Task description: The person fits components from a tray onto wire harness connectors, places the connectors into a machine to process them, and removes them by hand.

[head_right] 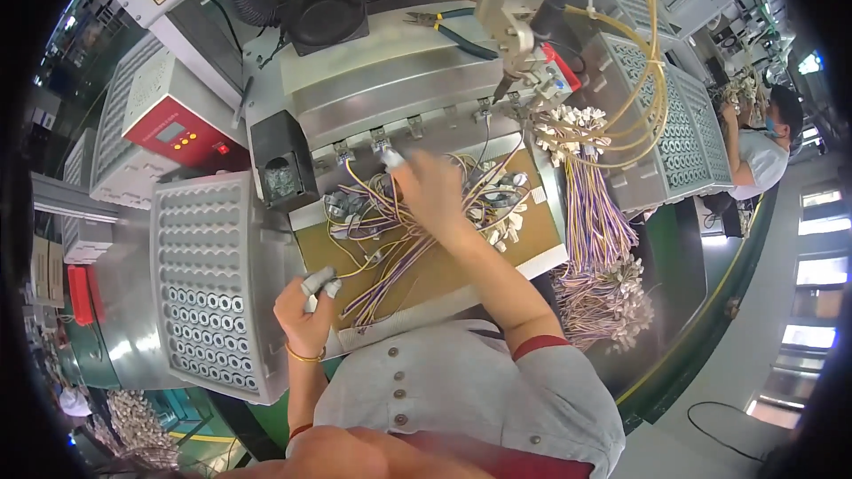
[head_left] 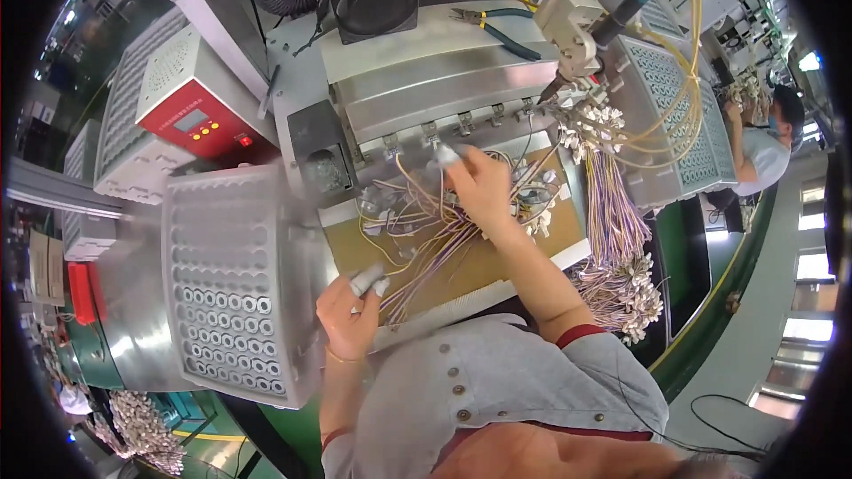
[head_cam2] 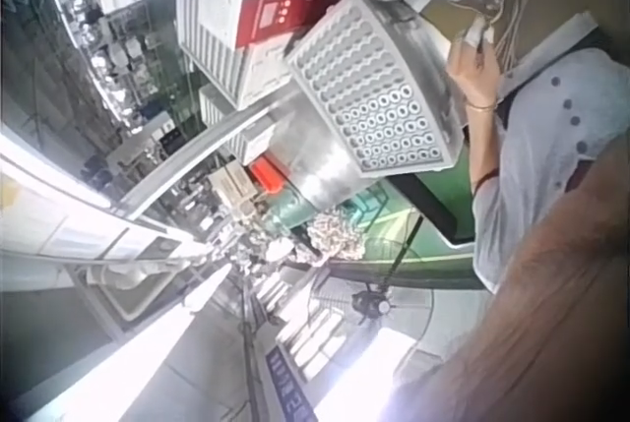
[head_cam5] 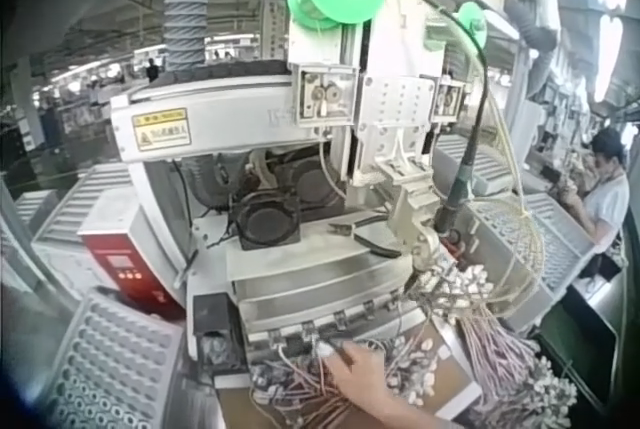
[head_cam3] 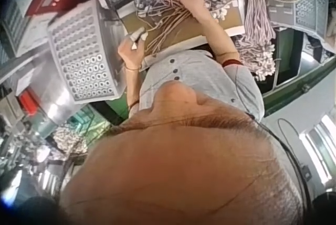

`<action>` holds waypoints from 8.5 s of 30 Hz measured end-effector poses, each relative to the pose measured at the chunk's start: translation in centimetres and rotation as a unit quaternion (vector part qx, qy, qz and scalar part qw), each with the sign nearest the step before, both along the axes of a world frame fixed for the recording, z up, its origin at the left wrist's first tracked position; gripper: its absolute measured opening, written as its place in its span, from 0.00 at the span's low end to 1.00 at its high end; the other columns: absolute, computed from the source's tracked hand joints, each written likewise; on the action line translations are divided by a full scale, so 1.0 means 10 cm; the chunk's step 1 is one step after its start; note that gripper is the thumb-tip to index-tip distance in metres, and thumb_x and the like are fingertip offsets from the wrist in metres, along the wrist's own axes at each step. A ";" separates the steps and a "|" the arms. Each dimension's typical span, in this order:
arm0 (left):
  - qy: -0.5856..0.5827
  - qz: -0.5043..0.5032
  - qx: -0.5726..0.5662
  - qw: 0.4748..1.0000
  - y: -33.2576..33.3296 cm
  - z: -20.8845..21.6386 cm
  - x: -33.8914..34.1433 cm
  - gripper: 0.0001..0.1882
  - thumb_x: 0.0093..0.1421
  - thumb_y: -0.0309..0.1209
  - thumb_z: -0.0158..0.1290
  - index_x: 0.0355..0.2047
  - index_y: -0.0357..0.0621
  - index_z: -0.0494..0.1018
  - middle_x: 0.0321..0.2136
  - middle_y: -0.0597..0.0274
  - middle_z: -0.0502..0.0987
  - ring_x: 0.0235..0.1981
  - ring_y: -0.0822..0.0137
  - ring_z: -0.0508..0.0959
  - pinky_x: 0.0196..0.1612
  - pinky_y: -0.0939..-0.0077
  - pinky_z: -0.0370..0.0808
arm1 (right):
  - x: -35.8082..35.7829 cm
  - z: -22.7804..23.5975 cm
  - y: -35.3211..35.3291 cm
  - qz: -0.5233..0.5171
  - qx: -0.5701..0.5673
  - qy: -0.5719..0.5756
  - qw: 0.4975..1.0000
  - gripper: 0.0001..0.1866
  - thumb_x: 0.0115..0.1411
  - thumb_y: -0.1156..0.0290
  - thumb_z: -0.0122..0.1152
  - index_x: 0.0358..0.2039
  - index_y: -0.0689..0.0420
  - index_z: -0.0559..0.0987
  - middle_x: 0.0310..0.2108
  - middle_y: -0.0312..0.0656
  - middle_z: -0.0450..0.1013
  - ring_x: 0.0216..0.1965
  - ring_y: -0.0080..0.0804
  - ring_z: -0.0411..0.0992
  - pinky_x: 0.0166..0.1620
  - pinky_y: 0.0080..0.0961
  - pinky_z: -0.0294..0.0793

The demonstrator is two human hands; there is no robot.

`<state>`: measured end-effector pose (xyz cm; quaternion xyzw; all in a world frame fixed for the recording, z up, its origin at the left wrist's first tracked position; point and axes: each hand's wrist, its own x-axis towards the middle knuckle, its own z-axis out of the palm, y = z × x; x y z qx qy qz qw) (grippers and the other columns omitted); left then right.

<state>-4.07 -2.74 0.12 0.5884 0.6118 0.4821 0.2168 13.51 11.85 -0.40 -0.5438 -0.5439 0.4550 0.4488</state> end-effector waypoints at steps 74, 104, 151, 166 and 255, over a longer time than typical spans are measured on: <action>-0.516 -0.042 -0.110 0.849 0.26 -0.03 0.39 0.11 0.53 0.24 0.48 0.37 0.34 0.70 0.30 0.61 0.74 0.24 0.75 0.71 0.24 0.86 0.68 | 0.01 0.14 -0.57 0.270 0.004 0.055 0.961 0.08 0.43 0.75 0.58 0.20 0.62 0.68 0.12 0.31 0.60 0.16 0.13 0.55 0.18 0.14 0.55; -0.168 -0.047 -0.192 0.966 0.27 -0.62 0.64 0.10 0.42 0.23 0.53 0.29 0.38 0.73 0.22 0.57 0.74 0.22 0.65 0.73 0.26 0.78 0.69 | 0.30 0.06 0.16 -0.038 0.025 0.032 0.998 0.07 0.48 0.74 0.51 0.18 0.65 0.68 0.12 0.38 0.65 0.13 0.25 0.66 0.17 0.19 0.62; -0.438 -0.054 -0.102 0.892 0.07 -0.09 0.13 0.20 0.50 0.19 0.50 0.45 0.31 0.64 0.36 0.55 0.72 0.30 0.70 0.74 0.25 0.82 0.72 | -0.12 0.20 -0.53 0.316 0.085 0.027 0.944 0.05 0.42 0.78 0.54 0.18 0.61 0.67 0.11 0.33 0.60 0.13 0.15 0.55 0.17 0.16 0.55; -0.284 -0.060 -0.053 0.955 0.10 0.08 0.28 0.16 0.50 0.17 0.50 0.41 0.31 0.68 0.39 0.56 0.71 0.37 0.70 0.71 0.39 0.79 0.69 | -0.02 0.21 -0.47 0.336 0.172 -0.053 0.925 0.13 0.39 0.76 0.58 0.12 0.61 0.61 0.09 0.38 0.55 0.10 0.27 0.54 0.15 0.21 0.52; -0.454 -0.092 -0.093 0.881 0.12 0.03 0.38 0.19 0.49 0.17 0.50 0.44 0.32 0.65 0.29 0.60 0.74 0.26 0.75 0.72 0.25 0.85 0.70 | 0.14 0.05 -0.61 0.256 0.071 -0.008 0.964 0.05 0.40 0.79 0.57 0.17 0.63 0.69 0.11 0.32 0.61 0.14 0.12 0.55 0.16 0.14 0.54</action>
